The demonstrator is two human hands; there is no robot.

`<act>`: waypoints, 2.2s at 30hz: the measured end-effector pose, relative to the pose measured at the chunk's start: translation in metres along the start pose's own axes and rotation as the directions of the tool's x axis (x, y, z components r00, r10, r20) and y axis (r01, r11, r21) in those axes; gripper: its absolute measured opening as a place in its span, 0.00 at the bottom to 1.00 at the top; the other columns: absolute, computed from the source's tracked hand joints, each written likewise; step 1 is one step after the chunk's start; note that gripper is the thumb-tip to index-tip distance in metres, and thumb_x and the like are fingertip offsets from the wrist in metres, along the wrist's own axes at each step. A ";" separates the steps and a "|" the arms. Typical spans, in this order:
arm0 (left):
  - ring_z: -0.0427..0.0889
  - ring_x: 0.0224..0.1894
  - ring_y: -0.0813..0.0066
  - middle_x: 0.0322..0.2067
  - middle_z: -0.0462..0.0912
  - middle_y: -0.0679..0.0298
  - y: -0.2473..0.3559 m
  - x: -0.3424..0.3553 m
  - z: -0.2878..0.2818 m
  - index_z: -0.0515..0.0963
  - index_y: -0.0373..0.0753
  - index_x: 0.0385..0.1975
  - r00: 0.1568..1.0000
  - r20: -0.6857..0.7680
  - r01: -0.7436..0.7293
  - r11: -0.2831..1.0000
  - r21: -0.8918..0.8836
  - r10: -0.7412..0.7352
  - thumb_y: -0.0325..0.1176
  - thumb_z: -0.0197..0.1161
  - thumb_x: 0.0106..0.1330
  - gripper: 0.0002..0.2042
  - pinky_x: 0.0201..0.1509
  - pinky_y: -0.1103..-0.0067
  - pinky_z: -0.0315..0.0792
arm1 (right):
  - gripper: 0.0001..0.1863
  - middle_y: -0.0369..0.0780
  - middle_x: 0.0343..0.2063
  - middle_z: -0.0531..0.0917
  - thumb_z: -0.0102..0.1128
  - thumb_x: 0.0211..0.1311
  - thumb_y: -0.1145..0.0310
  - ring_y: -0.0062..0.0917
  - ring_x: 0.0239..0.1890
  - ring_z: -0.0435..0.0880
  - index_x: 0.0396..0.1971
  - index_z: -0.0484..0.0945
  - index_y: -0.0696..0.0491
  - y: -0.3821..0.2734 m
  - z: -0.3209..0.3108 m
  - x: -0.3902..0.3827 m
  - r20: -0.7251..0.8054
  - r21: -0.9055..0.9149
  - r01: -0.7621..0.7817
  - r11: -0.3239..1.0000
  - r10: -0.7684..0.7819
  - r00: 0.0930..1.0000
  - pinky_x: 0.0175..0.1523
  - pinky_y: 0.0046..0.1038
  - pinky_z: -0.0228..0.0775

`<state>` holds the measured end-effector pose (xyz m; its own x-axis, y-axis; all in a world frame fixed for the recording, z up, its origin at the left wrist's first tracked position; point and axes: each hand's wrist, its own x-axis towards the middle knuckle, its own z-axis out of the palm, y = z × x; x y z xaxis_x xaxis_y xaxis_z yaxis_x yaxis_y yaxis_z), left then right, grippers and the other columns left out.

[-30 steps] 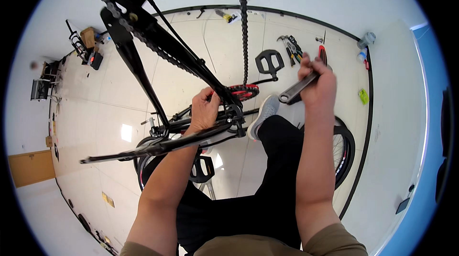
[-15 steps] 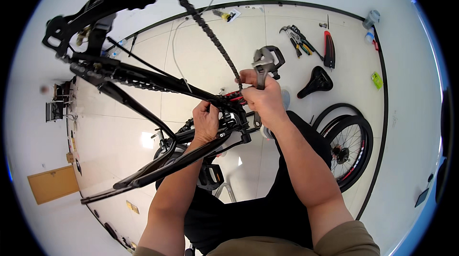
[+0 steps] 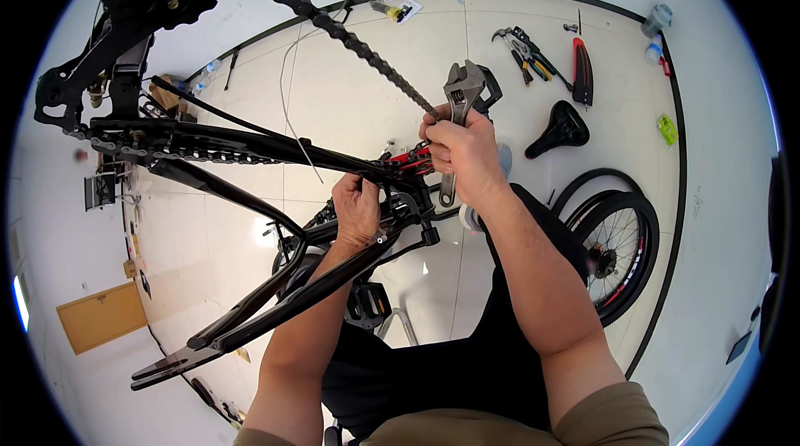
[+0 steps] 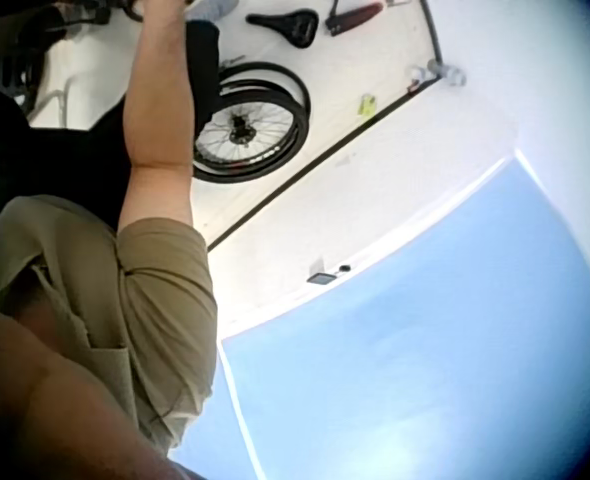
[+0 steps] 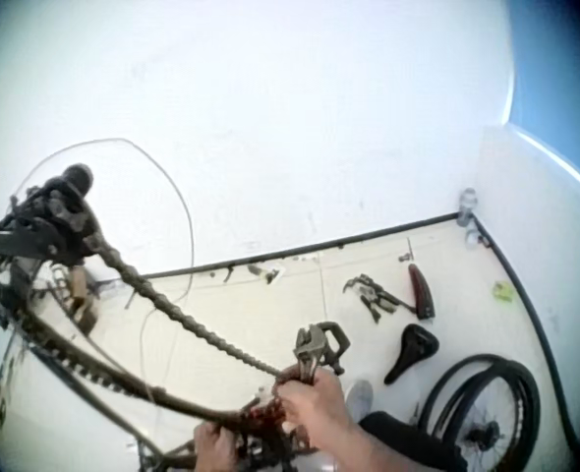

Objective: The person works on a bicycle's rear derailleur and chain area, using a wrench to tighten bolts and adjusting the chain. The person rotates the crankset and manipulates the chain to align it with the gears.

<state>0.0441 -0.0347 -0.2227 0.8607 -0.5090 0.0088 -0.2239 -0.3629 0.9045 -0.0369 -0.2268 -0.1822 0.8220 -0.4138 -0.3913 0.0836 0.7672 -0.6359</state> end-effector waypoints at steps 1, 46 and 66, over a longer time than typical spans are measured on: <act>0.69 0.28 0.84 0.24 0.77 0.70 -0.002 0.000 -0.001 0.80 0.30 0.33 1.000 0.001 -0.014 1.000 -0.003 0.014 0.45 0.55 0.75 0.20 0.31 0.83 0.64 | 0.04 0.30 0.20 0.72 0.58 0.54 0.77 0.08 0.17 0.64 0.30 0.76 0.57 -0.001 0.000 0.000 0.006 -0.028 -0.007 1.000 0.008 1.000 0.18 0.16 0.50; 0.77 0.36 0.80 0.33 0.84 0.65 0.013 0.002 -0.009 0.81 0.29 0.42 0.989 0.066 0.144 0.950 -0.278 -0.130 0.38 0.49 0.76 0.18 0.46 0.81 0.71 | 0.14 0.34 0.22 0.77 0.62 0.57 0.63 0.15 0.21 0.72 0.32 0.81 0.61 -0.005 -0.009 -0.007 -0.043 -0.736 -0.105 0.669 0.109 0.993 0.26 0.22 0.62; 0.77 0.56 0.63 0.49 0.82 0.52 0.026 0.019 -0.028 0.77 0.31 0.51 0.952 0.306 0.201 0.741 -0.640 0.005 0.30 0.51 0.71 0.15 0.66 0.66 0.64 | 0.13 0.32 0.18 0.73 0.63 0.54 0.62 0.13 0.19 0.65 0.22 0.78 0.57 0.012 -0.014 0.002 -0.073 -0.639 -0.045 0.768 -0.002 0.997 0.21 0.22 0.50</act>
<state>0.0673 -0.0314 -0.1873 0.6786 -0.7251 -0.1171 0.2999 0.1280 0.9453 -0.0418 -0.2249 -0.2002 0.7784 -0.4503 -0.4374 -0.3329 0.2946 -0.8957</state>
